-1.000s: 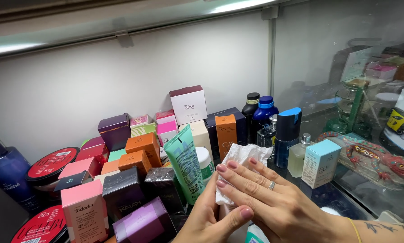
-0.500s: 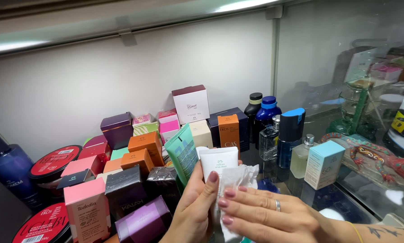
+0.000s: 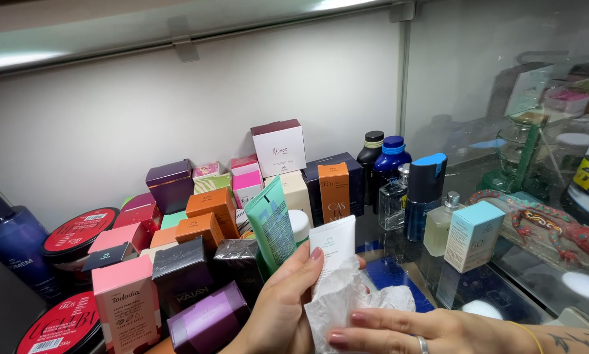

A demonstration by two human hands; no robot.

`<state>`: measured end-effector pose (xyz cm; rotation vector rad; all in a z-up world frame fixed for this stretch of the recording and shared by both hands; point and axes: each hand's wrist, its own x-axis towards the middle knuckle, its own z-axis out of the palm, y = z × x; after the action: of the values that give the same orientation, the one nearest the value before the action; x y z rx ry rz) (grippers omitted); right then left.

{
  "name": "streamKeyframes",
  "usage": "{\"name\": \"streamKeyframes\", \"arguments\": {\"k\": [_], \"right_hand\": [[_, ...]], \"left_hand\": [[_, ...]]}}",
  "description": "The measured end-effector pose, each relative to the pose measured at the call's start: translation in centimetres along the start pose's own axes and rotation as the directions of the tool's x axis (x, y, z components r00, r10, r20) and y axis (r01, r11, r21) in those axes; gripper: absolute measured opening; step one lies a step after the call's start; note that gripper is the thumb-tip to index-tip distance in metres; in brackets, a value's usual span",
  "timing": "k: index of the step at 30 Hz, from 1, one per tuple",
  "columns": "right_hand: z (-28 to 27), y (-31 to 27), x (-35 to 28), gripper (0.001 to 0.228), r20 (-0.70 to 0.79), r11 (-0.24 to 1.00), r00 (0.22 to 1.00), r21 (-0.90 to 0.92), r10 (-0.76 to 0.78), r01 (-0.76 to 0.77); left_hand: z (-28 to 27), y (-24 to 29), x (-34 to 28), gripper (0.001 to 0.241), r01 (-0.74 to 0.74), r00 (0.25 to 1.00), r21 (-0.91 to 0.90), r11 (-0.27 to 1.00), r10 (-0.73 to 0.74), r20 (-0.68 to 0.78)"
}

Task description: The person wipes the exterior of several cosmetic items, including a small light blue box, a white tube, an orange box, and a dark blue box, using a white tissue. The items are handled one at a time and placed back on a glass shelf among other products.

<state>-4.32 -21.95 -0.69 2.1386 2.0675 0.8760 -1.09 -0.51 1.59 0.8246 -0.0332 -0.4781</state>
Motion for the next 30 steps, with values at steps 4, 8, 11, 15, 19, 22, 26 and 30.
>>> {"name": "streamKeyframes", "arguments": {"k": [4,8,11,15,19,22,26,30], "right_hand": [[-0.8,-0.5,0.7,0.033,-0.239,0.982,0.956,0.124,0.167,-0.141],[-0.8,-0.8,0.2,0.052,-0.185,0.887,0.900,0.333,0.394,-0.320],[0.4,0.4,0.9,0.043,0.007,0.899,0.997,0.432,0.080,-0.076],[0.1,0.8,1.9,0.047,-0.018,0.873,0.991,0.476,0.135,-0.110],[-0.1,0.7,1.7,0.047,-0.145,0.965,0.969,0.199,0.201,-0.170],[-0.1,0.8,2.1,0.051,-0.328,0.949,0.900,-0.034,0.286,-0.314],[-0.2,0.6,1.8,0.049,-0.286,0.964,0.921,0.082,0.266,-0.254],[-0.4,0.7,1.8,0.038,-0.174,0.971,0.971,0.204,0.162,-0.125]], "left_hand": [[-0.5,0.6,0.1,0.059,-0.070,0.992,0.050,0.996,0.074,-0.098],[0.6,0.8,-0.7,0.055,-0.098,0.989,-0.012,0.995,0.096,-0.115],[0.2,0.5,-0.2,0.056,-0.085,0.983,0.036,0.996,0.090,-0.158],[-0.9,-0.2,0.3,0.063,0.049,0.995,0.155,0.987,-0.062,0.082],[-4.9,-2.7,2.9,0.081,0.500,0.838,-0.261,0.826,-0.384,0.389],[-3.1,-1.7,2.2,0.096,-0.267,0.955,0.406,0.874,0.185,0.231],[-2.1,-1.1,1.6,0.097,-0.093,0.993,0.369,0.925,0.061,0.098],[-2.3,-0.8,0.9,0.092,-0.192,0.980,0.462,0.866,0.192,0.047]]}}
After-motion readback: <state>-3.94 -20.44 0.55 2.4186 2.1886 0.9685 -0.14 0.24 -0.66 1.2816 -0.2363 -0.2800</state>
